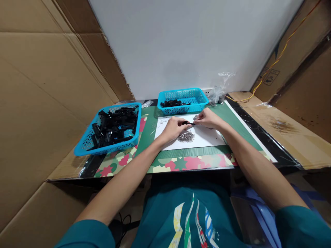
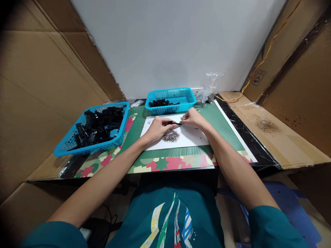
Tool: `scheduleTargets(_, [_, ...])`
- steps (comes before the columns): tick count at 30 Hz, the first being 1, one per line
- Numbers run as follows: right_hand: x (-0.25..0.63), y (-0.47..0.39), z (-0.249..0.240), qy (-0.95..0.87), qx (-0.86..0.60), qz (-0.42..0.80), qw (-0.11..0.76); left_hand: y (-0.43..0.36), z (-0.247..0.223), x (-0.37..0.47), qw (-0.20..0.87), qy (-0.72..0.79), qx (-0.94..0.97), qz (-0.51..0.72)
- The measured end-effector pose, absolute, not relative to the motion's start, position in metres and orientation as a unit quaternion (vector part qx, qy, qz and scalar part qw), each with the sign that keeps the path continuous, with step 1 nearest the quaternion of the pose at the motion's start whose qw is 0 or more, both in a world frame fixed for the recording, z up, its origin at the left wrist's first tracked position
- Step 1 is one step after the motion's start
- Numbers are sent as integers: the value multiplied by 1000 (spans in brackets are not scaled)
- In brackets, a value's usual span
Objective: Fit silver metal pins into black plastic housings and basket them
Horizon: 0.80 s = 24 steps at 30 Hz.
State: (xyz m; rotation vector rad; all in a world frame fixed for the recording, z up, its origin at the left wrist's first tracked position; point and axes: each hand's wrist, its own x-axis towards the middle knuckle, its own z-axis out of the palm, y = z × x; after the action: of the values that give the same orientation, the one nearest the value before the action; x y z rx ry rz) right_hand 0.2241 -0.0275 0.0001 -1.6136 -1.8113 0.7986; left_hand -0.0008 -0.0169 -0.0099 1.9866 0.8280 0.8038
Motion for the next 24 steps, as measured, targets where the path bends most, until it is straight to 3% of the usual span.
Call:
scheduleTargets(6, [229,-33,5,-648,-595,390,272,-16,-10,-1,430,342,771,320])
scheduleTargets(13, [235,-25,-1,-658,-564,408,288,-19,-6,-4,429,342,776,310])
scheduleTargets(18, [234,-17,-1,-640,-598,268,401,-17,-9,-7,344,344,811,326])
scheduleTargets(24, [229,-11,-1,-630,-451,380,505,-15,-10,-10,253,337,852,310])
